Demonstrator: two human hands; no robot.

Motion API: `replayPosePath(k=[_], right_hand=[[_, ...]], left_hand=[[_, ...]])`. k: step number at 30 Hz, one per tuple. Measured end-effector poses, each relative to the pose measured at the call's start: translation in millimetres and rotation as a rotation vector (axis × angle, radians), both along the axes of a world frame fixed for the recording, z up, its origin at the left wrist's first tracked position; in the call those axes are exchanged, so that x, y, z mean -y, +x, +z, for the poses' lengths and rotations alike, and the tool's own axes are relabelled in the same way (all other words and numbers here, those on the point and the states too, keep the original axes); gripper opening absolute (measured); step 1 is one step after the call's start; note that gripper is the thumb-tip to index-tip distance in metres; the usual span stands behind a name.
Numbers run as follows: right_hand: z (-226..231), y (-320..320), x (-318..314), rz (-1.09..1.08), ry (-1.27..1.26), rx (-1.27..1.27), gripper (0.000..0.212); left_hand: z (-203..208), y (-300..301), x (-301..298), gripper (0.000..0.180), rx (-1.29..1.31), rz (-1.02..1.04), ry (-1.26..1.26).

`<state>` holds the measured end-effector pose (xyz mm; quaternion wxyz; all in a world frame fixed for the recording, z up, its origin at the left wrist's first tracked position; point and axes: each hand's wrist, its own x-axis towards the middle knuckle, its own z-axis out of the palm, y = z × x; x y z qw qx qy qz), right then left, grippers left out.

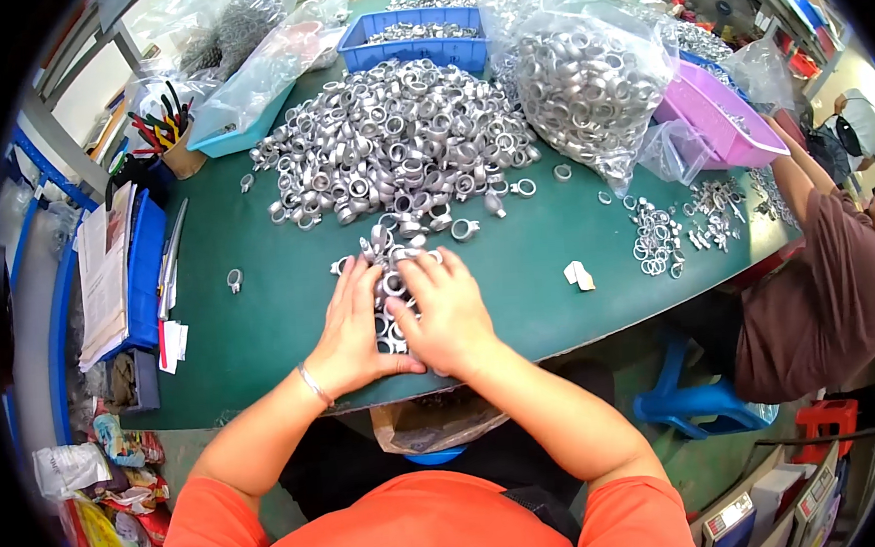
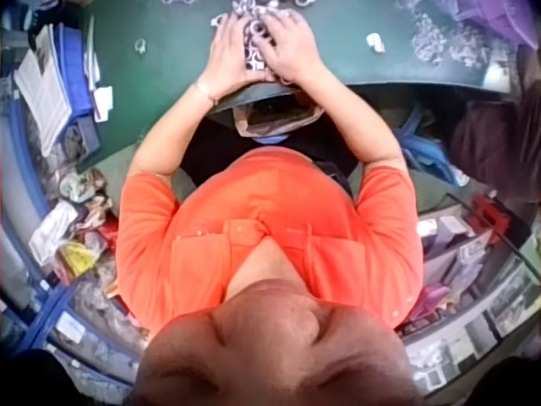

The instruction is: The person gathers metal ring components from a pile on the workbench and fits the matching pieces together by hand.

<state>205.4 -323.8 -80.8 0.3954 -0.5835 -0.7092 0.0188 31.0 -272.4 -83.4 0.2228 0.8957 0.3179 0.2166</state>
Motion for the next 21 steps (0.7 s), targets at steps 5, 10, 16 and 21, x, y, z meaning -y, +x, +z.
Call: replayPosePath(k=[5, 10, 16, 21], right_hand=[[-1, 3, 13, 0.041, -0.014, -0.435, 0.027], [25, 26, 68, 0.056, -0.065, -0.263, 0.009], [16, 9, 92, 0.094, -0.152, 0.037, 0.021], [14, 11, 103, 0.196, -0.460, -1.027, 0.015]], left_hand=[[18, -23, 35, 0.119, -0.025, 0.037, -0.074], [19, -45, 61, 0.040, 0.298, 0.214, 0.139], [18, -37, 66, 0.025, 0.163, 0.154, 0.066], [13, -48, 81, 0.012, 0.757, 0.045, -0.812]])
